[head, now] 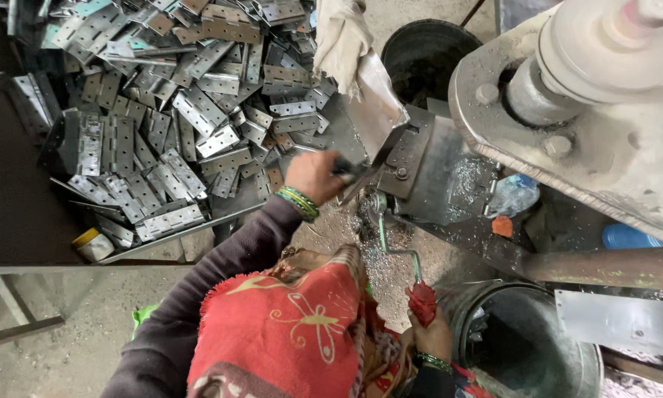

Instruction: The person repeatedly places rectangular metal plates into a press machine, operates the press with a lever, and removes the processed plates. The plates are handled one at a time and placed into a pile after processing.

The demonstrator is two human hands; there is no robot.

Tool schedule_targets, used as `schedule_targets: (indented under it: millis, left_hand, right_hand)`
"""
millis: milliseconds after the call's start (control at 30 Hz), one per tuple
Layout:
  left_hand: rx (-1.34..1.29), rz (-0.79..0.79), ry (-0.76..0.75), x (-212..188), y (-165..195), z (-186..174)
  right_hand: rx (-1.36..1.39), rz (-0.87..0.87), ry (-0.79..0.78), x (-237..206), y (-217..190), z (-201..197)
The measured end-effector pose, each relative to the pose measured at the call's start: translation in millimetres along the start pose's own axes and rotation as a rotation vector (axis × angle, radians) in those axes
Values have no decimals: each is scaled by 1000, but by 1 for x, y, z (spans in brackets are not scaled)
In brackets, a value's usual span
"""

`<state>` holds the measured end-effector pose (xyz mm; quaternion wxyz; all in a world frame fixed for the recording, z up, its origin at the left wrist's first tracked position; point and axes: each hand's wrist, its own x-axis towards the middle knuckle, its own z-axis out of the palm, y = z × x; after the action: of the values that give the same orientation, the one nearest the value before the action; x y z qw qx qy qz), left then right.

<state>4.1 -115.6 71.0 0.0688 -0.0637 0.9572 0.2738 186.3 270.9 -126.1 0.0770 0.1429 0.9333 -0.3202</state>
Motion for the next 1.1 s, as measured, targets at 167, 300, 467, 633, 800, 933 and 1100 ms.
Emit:
schedule_targets:
  millis: [167,300,467,633,800,933,1100]
  left_hand:
    - [-547,174,-79,12,71,39]
    - [-454,208,193,18,97,76]
    - [-213,189,116,6,93,81]
    - [-29,560,98,0,82,76]
    - [137,651,103,13,81,95]
    - [138,635,159,20,92,118]
    - [168,555,107,35,102,124]
  right_hand:
    - [49,31,-1,-3,-3,2]
    - [26,41,17,-3,-5,1]
    - [-38,89,-7,-2,-1,2]
    - [-52,91,-11,-3,-8,0]
    - [-196,27,-205,2,-63,-59]
    - [-488,133,-291,-1,-128,-122]
    - [-604,145,-238,-3,-134,-119]
